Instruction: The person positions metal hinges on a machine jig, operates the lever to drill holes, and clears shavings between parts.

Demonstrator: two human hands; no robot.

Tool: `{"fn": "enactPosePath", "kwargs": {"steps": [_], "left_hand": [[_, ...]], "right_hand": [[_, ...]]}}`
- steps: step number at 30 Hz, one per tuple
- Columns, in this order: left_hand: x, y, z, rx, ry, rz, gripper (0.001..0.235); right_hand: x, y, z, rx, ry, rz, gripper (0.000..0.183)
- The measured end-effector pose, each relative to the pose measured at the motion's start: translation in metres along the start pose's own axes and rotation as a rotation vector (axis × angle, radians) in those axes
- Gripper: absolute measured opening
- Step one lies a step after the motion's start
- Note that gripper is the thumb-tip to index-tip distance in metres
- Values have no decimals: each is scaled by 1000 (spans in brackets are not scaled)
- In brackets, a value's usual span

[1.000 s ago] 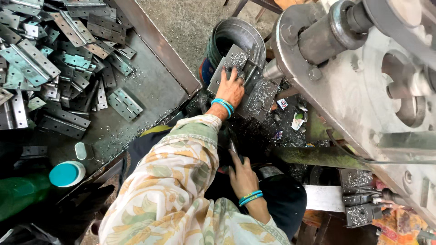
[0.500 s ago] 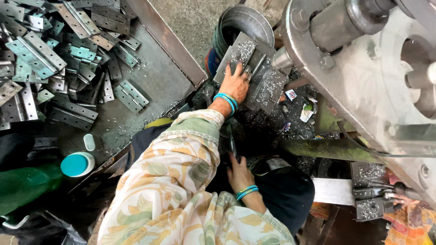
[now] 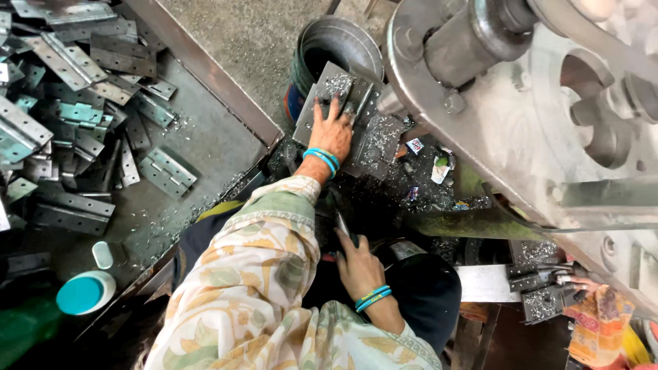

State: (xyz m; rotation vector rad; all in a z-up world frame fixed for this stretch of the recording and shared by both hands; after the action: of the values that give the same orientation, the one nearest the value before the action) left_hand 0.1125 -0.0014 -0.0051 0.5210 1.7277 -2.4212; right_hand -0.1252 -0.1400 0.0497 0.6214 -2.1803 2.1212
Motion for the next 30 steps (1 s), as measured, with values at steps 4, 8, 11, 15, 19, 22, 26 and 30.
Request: {"fn": "enactPosePath", "kwargs": {"steps": [4, 8, 11, 15, 19, 22, 26, 30], "left_hand": [[4, -4, -4, 100, -19, -158, 38], [3, -10, 0, 41, 18, 18, 43], [5, -9, -1, 29, 21, 37, 45], [4, -6, -6, 49, -7, -12, 43], [4, -10, -2, 61, 24, 41, 46], [13, -14, 4, -27, 53, 41, 45], [38, -25, 9, -55, 99, -104, 34], [80, -49, 14, -105, 167, -153, 30]], "right_hand": [[1, 22, 12, -5, -7, 38, 56], [1, 102, 39, -19, 30, -26, 50], [2, 166, 40, -87, -49, 147, 61], [-3, 189, 51, -85, 52, -43, 58], [-1, 132, 41, -84, 9, -31, 59], [7, 73, 28, -76, -4, 37, 57], [3, 16, 14, -28, -40, 83, 57], [1, 6, 9, 34, -32, 63, 57]]}}
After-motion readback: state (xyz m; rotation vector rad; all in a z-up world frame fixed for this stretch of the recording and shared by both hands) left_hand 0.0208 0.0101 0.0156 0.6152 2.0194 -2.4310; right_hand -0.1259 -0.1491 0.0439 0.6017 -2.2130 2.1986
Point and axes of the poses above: each hand's wrist, its own x-axis away from the middle knuckle, its own y-axis out of the palm, z = x × y, the point moved 5 cm from there along -x, towards the middle knuckle, and after that the axes turned 6 degrees about x, right-handed, at the moved point
